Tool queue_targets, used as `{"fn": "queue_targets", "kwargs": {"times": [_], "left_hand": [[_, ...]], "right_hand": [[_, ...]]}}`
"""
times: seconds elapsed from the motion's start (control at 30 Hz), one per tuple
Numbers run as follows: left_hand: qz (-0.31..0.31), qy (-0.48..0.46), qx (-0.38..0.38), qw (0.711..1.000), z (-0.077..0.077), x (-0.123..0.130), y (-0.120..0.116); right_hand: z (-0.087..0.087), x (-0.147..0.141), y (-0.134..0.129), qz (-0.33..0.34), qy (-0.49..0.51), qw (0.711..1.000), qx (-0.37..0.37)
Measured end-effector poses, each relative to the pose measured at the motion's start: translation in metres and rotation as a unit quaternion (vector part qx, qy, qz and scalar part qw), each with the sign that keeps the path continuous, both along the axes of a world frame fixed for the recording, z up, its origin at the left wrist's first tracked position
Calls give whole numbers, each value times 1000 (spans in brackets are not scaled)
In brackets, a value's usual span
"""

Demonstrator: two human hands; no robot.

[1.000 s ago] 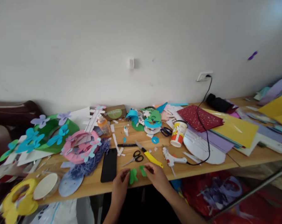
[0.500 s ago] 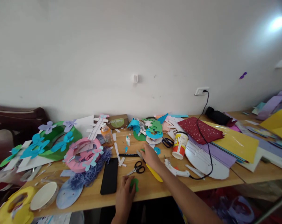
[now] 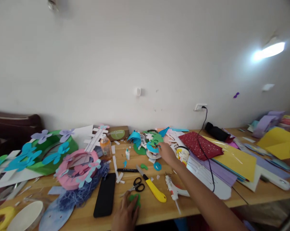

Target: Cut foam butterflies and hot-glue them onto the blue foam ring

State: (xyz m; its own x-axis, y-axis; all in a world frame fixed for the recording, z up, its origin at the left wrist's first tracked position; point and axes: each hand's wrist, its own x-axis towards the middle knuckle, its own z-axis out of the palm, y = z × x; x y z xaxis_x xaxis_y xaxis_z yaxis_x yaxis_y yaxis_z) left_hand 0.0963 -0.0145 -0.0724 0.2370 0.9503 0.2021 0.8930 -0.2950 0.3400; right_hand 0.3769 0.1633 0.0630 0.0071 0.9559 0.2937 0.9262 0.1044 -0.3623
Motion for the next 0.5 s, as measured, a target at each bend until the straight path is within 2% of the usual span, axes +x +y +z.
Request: {"fn": "queue_targets", "kwargs": {"times": [0.13, 0.23, 0.37, 0.5], "left_hand": [[5, 7, -4, 1000, 4, 1, -6], [7, 4, 20, 1000, -4, -1, -7], [-6, 11, 89, 996, -31, -4, -2], [34, 41, 153, 987, -63, -1, 7]], "right_hand": [[1, -21, 42, 42, -40, 998, 2], [-4, -49, 67, 74, -61, 995, 11], [-13, -82, 94, 83, -84, 993, 15], [-23, -101, 114, 69, -93, 993, 15]]}}
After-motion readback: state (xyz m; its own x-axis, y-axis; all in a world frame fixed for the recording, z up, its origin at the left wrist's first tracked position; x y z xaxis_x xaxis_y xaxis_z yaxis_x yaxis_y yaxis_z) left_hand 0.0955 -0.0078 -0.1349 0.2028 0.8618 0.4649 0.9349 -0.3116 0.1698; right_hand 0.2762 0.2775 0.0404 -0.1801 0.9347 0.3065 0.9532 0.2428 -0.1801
